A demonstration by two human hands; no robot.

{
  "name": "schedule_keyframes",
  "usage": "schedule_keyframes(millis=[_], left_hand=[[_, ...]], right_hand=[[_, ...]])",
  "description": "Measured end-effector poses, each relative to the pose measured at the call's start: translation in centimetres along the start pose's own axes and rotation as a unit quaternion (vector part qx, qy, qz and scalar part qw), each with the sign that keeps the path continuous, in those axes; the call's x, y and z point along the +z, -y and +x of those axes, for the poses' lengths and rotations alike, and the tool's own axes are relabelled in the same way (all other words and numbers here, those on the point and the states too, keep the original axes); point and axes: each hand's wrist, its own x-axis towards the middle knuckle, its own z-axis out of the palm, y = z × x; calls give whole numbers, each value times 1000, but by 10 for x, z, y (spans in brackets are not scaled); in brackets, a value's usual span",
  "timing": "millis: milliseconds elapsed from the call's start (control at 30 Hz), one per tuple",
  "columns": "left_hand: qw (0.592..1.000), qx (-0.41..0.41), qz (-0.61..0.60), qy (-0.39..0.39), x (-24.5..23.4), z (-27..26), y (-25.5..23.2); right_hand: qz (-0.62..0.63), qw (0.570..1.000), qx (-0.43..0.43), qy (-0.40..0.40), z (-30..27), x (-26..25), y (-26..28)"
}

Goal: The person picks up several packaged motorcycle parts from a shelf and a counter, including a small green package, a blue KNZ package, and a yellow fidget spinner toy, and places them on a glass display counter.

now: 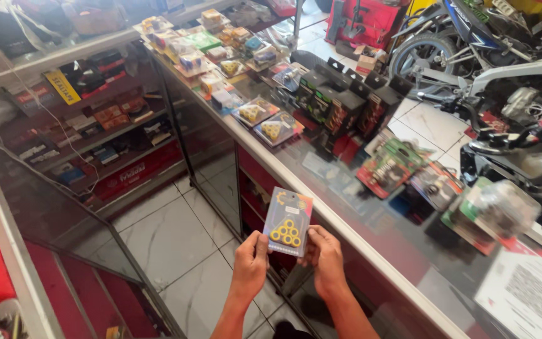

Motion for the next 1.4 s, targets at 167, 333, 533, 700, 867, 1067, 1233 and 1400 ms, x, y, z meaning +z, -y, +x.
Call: schedule_keyframes(millis=[167,333,533,700,867,1067,1233,1400], left_hand=[[995,3,100,-29,-1,46,-12],[987,16,160,-28,-2,108,-18],[963,7,269,9,7,186,-21],[939,6,338,69,20,230,-30],[903,38,410,120,28,251,-36],[882,74,436,166,28,261,-36],[874,76,437,198,21,268,-37],[896,160,347,228,10,283,-35]], right_hand=[[-30,998,-51,-32,39,17,3],[-104,987,-96,-77,82,39,12],[-256,955,-108,-101,126,50,29],[-432,890,-101,-105,146,51,58],[-524,844,-12,-114,163,55,79],[-588,797,-8,-137,177,71,80],[-581,792,4,-184,187,81,79],[-596,770,11,-227,198,94,78]])
